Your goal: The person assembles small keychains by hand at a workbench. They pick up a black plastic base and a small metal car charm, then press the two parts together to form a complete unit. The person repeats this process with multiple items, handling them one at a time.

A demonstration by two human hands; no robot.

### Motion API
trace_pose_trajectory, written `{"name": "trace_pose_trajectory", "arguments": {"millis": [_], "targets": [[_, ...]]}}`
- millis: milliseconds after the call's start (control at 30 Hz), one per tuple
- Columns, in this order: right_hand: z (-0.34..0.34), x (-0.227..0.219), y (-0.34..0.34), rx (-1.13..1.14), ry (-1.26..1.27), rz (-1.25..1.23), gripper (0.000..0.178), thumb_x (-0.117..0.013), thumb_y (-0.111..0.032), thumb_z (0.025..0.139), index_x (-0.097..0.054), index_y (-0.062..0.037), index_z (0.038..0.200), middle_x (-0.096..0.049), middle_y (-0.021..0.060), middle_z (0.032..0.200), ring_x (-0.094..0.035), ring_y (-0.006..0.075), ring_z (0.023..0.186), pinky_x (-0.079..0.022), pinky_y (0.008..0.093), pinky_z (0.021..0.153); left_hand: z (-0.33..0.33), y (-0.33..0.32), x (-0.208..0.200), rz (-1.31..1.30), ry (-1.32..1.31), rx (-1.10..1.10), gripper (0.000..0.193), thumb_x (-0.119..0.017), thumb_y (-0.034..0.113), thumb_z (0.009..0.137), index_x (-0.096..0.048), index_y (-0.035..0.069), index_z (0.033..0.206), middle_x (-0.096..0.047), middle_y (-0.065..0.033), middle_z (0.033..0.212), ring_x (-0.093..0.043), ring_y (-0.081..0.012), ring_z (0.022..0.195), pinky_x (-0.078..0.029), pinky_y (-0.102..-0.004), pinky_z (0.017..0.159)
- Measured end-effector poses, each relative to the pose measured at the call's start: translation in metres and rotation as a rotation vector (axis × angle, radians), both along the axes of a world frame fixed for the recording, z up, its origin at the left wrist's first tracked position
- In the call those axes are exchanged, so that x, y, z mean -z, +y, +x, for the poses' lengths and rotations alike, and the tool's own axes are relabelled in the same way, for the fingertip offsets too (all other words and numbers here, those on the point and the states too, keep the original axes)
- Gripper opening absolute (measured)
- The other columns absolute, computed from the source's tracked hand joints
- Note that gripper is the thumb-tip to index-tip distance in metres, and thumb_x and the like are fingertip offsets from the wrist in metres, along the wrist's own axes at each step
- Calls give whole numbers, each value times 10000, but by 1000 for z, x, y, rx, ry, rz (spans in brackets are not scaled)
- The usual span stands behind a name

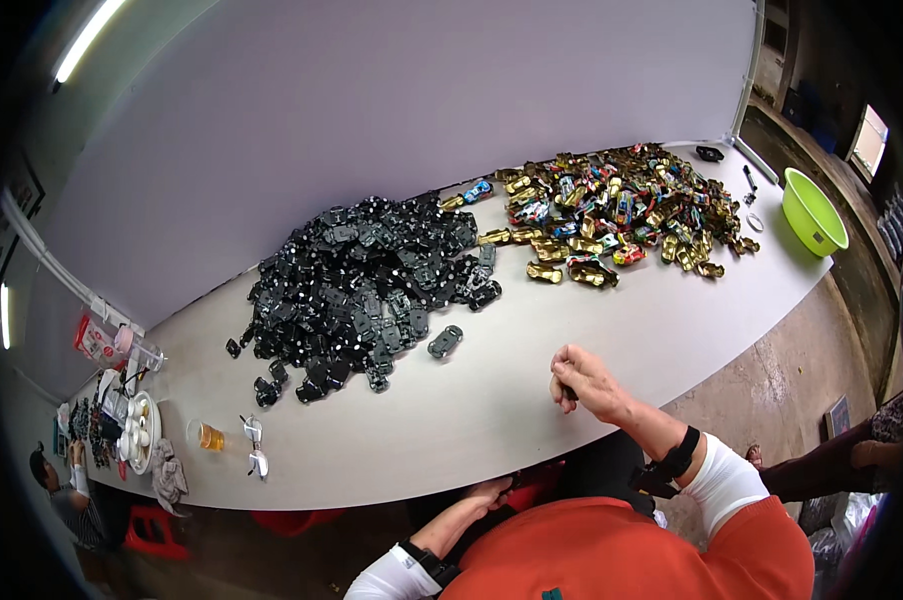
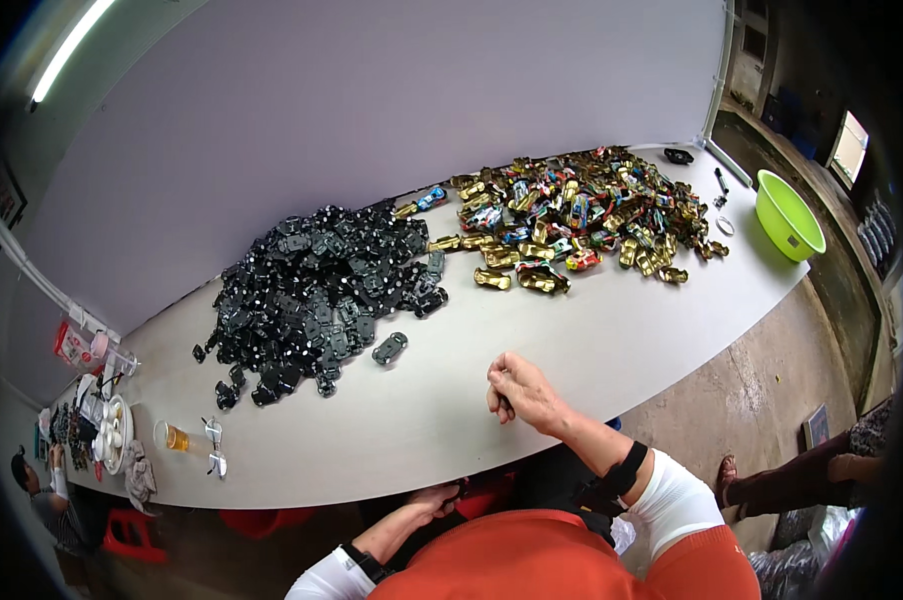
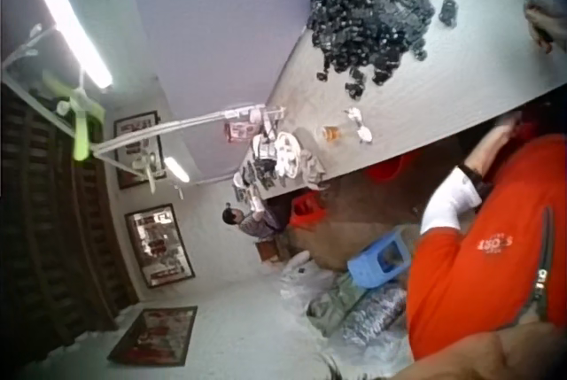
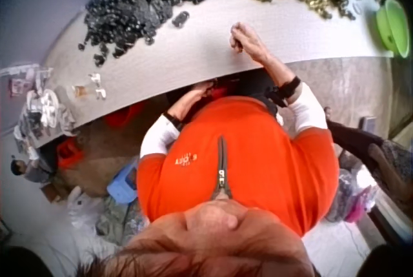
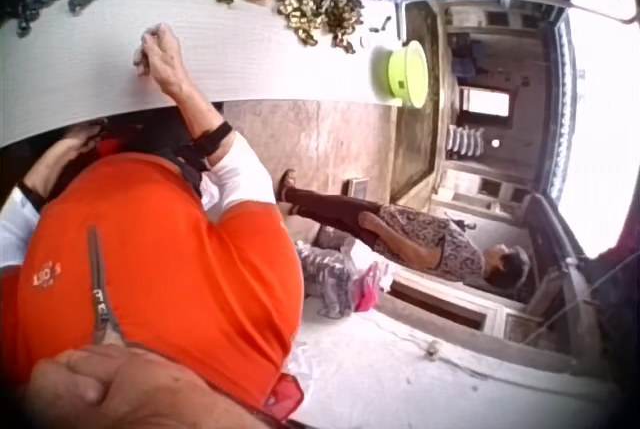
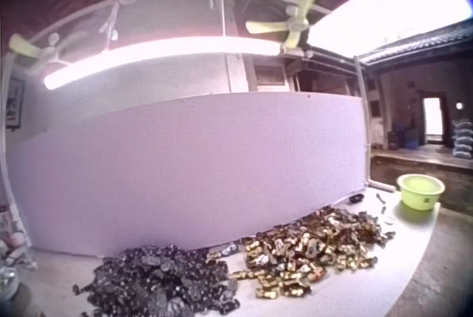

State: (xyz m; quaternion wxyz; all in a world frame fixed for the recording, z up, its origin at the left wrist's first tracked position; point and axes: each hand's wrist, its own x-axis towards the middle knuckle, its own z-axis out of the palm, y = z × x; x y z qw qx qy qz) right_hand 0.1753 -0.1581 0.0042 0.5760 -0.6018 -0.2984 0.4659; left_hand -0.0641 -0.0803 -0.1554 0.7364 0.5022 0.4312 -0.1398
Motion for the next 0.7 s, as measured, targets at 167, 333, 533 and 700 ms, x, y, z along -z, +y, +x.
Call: {"name": "trace_pose_trajectory", "arguments": {"millis": [167, 333, 533, 700], "targets": [[-3, 13, 22, 11, -217, -51, 98, -534, -130, 877, -520, -33, 887, -530, 30, 641, -496, 107, 511, -424, 252, 486, 15, 17, 85, 388, -209, 177, 231, -536, 250, 887, -568, 52, 1001, -612, -74, 742, -569, -175, 596, -436, -260, 515], [5, 5, 73, -175, -1019, 25, 197, -634, -121, 766, -605, -82, 957, -537, 97, 727, -555, 269, 670, -463, 361, 622, 5, 2, 32, 1402, -691, 486, 313, -530, 252, 890, -554, 23, 1101, -642, -109, 821, -616, -247, 699, -491, -310, 640], [-6, 17, 153, -301, -1245, -20, 275, -526, -24, 770, -569, -118, 1026, -488, 148, 951, -571, 341, 802, -469, 421, 705, -41, 27, -94, 618, -507, 773, 347, -534, 200, 886, -550, -21, 1153, -657, -131, 921, -635, -265, 806, -503, -318, 756], [6, 44, 155, -182, -1249, 192, 96, -551, -78, 799, -589, -48, 883, -544, 113, 789, -573, 285, 673, -459, 379, 581, -26, 61, -146, 131, -531, -134, 208, -525, 37, 871, -584, -63, 1044, -637, -99, 786, -598, -116, 653, -475, -214, 556]]}}
